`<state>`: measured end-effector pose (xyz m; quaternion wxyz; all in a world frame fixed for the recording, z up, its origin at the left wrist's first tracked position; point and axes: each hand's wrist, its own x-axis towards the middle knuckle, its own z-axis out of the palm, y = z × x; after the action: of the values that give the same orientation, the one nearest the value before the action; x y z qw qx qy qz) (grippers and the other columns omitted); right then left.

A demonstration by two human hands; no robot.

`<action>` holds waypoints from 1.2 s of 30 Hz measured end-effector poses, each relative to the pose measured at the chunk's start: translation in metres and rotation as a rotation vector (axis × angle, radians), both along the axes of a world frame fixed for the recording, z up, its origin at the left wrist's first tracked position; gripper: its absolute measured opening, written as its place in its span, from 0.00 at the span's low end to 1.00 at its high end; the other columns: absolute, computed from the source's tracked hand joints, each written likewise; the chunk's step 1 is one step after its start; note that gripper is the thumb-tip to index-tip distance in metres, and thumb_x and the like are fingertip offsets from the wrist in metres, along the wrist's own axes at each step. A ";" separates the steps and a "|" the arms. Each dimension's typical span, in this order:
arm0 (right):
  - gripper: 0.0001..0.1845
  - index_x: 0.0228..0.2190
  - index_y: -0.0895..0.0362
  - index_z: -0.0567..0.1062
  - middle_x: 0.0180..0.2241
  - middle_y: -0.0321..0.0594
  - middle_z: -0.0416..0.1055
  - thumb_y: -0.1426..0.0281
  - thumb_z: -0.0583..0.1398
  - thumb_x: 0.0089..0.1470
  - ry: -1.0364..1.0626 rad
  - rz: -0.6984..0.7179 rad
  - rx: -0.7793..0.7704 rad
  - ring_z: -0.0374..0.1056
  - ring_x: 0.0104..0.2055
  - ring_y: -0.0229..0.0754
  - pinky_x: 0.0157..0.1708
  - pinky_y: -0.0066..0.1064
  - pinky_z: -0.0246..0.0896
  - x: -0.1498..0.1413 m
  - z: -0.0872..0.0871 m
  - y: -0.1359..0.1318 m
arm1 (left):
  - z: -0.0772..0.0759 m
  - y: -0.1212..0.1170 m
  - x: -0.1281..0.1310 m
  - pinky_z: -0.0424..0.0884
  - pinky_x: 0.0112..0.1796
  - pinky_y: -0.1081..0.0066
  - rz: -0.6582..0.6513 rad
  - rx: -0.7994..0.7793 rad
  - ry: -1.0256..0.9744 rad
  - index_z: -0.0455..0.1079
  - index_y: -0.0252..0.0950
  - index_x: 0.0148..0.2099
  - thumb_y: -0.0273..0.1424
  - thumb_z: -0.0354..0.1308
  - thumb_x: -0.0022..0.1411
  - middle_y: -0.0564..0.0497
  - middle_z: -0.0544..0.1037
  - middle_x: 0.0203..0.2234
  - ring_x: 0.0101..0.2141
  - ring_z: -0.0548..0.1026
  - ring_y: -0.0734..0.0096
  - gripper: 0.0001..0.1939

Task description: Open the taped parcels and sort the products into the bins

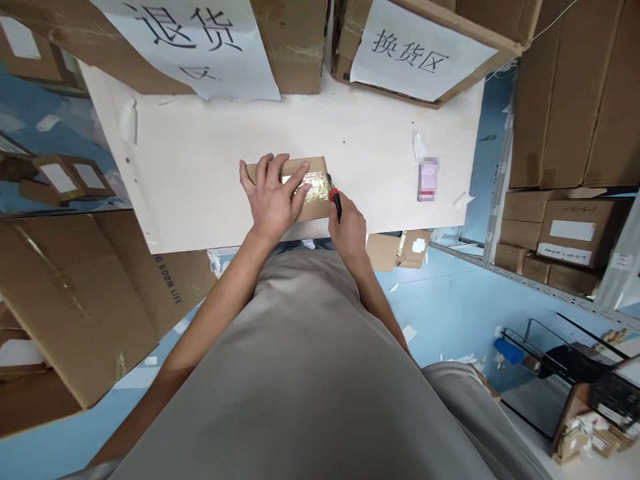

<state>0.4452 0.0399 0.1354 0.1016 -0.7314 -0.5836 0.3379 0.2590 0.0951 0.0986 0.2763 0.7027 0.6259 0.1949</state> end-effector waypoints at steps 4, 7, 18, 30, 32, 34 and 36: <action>0.26 0.73 0.58 0.68 0.58 0.57 0.79 0.64 0.47 0.83 -0.110 0.050 -0.053 0.80 0.60 0.62 0.62 0.56 0.77 -0.007 0.009 0.006 | 0.001 0.001 0.001 0.27 0.80 0.28 0.001 -0.027 -0.041 0.77 0.58 0.75 0.57 0.57 0.81 0.47 0.70 0.79 0.82 0.58 0.35 0.28; 0.29 0.76 0.60 0.64 0.59 0.60 0.79 0.67 0.46 0.82 -0.173 0.052 -0.105 0.80 0.59 0.63 0.61 0.58 0.78 -0.018 0.019 0.009 | -0.001 0.001 -0.001 0.27 0.80 0.27 0.015 -0.041 -0.148 0.79 0.60 0.72 0.57 0.59 0.79 0.48 0.71 0.79 0.82 0.58 0.35 0.26; 0.30 0.77 0.64 0.62 0.50 0.64 0.84 0.66 0.48 0.83 -0.326 -0.068 -0.184 0.82 0.58 0.68 0.60 0.62 0.76 -0.051 0.044 0.018 | -0.006 -0.001 0.001 0.29 0.82 0.31 0.046 -0.010 -0.406 0.78 0.55 0.70 0.58 0.61 0.77 0.47 0.76 0.73 0.82 0.57 0.38 0.28; 0.24 0.70 0.61 0.73 0.53 0.62 0.87 0.72 0.50 0.81 -0.476 -0.078 -0.405 0.84 0.56 0.65 0.57 0.50 0.76 -0.061 0.081 -0.010 | 0.004 0.002 -0.002 0.27 0.81 0.30 -0.027 -0.043 -0.335 0.80 0.49 0.67 0.56 0.52 0.84 0.49 0.77 0.74 0.80 0.60 0.43 0.26; 0.22 0.68 0.60 0.74 0.53 0.60 0.86 0.71 0.51 0.82 -0.479 -0.096 -0.448 0.84 0.57 0.63 0.57 0.48 0.75 -0.064 0.087 -0.014 | 0.003 0.002 -0.003 0.28 0.81 0.28 -0.037 -0.045 -0.346 0.81 0.51 0.67 0.53 0.54 0.83 0.47 0.75 0.75 0.79 0.62 0.40 0.24; 0.20 0.65 0.59 0.76 0.53 0.60 0.87 0.70 0.52 0.82 -0.485 -0.104 -0.482 0.84 0.57 0.62 0.57 0.47 0.75 -0.066 0.096 -0.022 | 0.001 0.003 -0.006 0.32 0.81 0.26 -0.047 -0.062 -0.386 0.82 0.53 0.68 0.52 0.57 0.82 0.45 0.74 0.76 0.80 0.61 0.38 0.23; 0.19 0.62 0.59 0.79 0.51 0.60 0.87 0.69 0.53 0.82 -0.459 -0.087 -0.478 0.84 0.55 0.64 0.56 0.48 0.75 -0.065 0.107 -0.034 | -0.001 0.004 -0.010 0.35 0.81 0.26 -0.056 -0.062 -0.403 0.81 0.55 0.68 0.51 0.59 0.81 0.45 0.74 0.75 0.81 0.60 0.38 0.22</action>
<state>0.3807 0.0057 0.2429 -0.1926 -0.8157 -0.4638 0.2871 0.2487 0.0986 0.0975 0.4227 0.6578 0.5441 0.3043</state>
